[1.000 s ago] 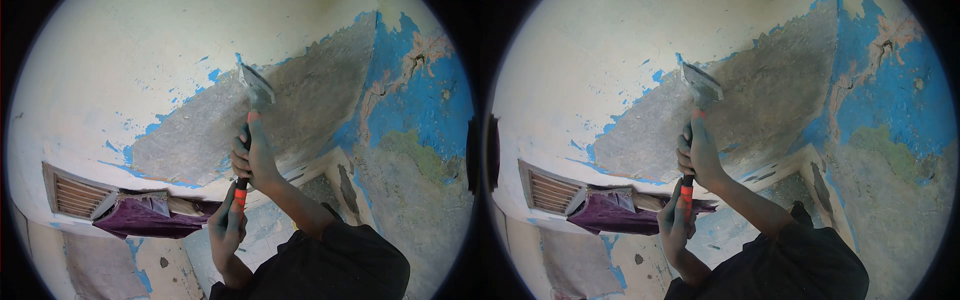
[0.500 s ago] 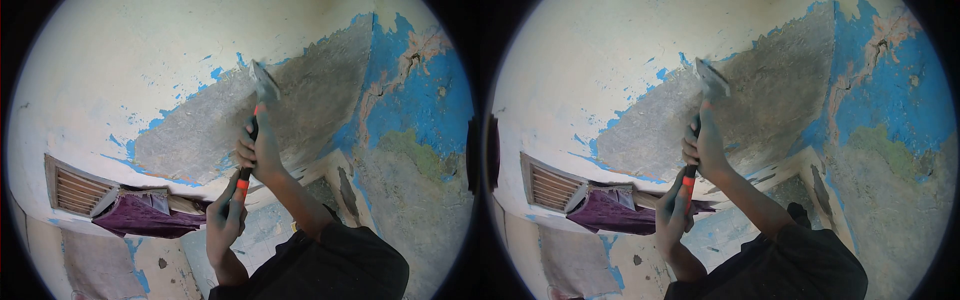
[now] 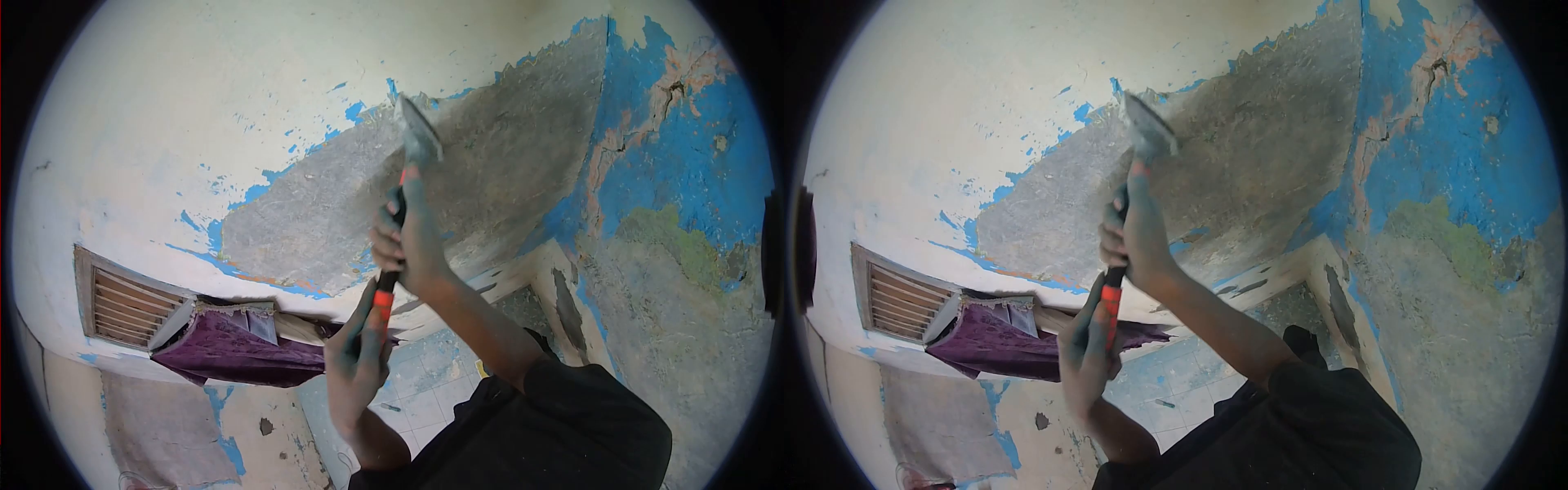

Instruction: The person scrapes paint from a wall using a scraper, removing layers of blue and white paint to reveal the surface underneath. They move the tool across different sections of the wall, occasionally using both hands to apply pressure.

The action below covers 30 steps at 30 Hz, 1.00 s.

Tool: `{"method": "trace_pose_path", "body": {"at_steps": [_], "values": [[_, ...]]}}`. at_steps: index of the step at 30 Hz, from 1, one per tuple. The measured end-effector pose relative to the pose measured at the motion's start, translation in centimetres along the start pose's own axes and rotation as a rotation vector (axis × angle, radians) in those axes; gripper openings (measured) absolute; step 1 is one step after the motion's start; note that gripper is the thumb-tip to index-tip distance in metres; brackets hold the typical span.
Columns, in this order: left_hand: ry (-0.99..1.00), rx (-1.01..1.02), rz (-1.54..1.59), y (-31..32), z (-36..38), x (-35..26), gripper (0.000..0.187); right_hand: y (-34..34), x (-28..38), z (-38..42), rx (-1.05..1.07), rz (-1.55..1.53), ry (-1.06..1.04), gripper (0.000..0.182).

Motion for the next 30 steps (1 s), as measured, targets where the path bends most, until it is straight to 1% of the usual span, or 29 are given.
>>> {"method": "trace_pose_path", "body": {"at_steps": [2,3,4,6,8,10,12,13,14,15,17,19,20,22,24,26,28,30], "values": [[-0.04,-0.002,-0.02,-0.8,0.4,-0.4,0.043,0.2,0.1,0.2,-0.036,-0.032,0.022,0.055],[-0.02,0.021,-0.03,0.0,0.2,-0.9,0.043,0.0,0.3,0.3,-0.057,-0.05,0.029,0.055],[-0.002,0.041,-0.042,1.0,-0.1,-1.5,0.043,0.0,2.1,-0.3,0.084,0.023,-0.054,0.055],[0.001,0.049,-0.064,1.5,-0.3,-1.3,0.042,-0.3,2.2,-0.7,0.046,0.023,-0.053,0.055],[-0.003,0.032,-0.055,0.6,-0.1,-0.2,0.042,-0.6,0.6,-0.4,0.015,0.011,-0.016,0.054],[0.0,0.013,-0.052,-0.5,-0.5,-0.6,0.042,0.0,-0.6,-0.5,0.015,-0.015,0.017,0.054],[-0.035,0.017,-0.049,-0.8,-0.2,-1.0,0.042,-0.1,0.7,-0.5,-0.033,-0.022,-0.03,0.054],[0.013,0.06,-0.054,0.3,-1.1,-1.6,0.043,-0.2,1.4,-0.7,-0.059,-0.029,-0.056,0.053],[0.054,0.099,-0.056,2.1,-2.3,-2.0,0.043,-0.1,3.9,-0.8,0.02,-0.054,-0.15,0.053],[0.094,0.131,-0.051,3.8,-3.1,-2.6,0.043,-0.8,5.6,-1.1,0.022,-0.048,-0.184,0.052],[0.09,0.128,-0.037,5.0,-3.6,-3.1,0.043,-1.2,8.7,-1.7,0.042,-0.034,-0.264,0.052],[0.108,0.148,0.012,5.2,-3.4,-3.1,0.045,-1.1,8.3,-1.3,-0.021,-0.004,-0.228,0.051],[0.077,0.141,0.015,5.1,-3.1,-2.5,0.046,-1.2,7.9,-0.8,-0.054,0.009,-0.211,0.051],[0.025,0.127,0.025,4.8,-2.0,-0.9,0.047,-2.1,5.4,-0.9,-0.028,0.023,-0.093,0.052],[-0.017,0.06,0.099,4.2,-0.9,1.3,0.048,-2.6,2.9,-0.5,-0.02,0.072,-0.011,0.054],[-0.077,-0.006,0.132,3.5,-0.2,3.2,0.048,-3.0,1.2,-0.6,0.019,0.127,-0.006,0.054],[-0.085,0.006,0.125,3.5,-0.2,2.9,0.048,-2.8,0.9,-0.6,0.027,0.14,0.013,0.054],[-0.08,0.011,0.099,3.9,-0.3,1.7,0.048,-2.5,2.8,-0.4,0.032,0.127,0.007,0.054]]}}
Point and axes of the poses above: each hand's wrist, its own z-axis away from the middle knuckle, its own y-axis out of the palm, x = y × z, the point moved 9 cm from there along -z, towards the middle knuckle, and after that the axes turned 7 degrees about -x, right-handed, at the moved point
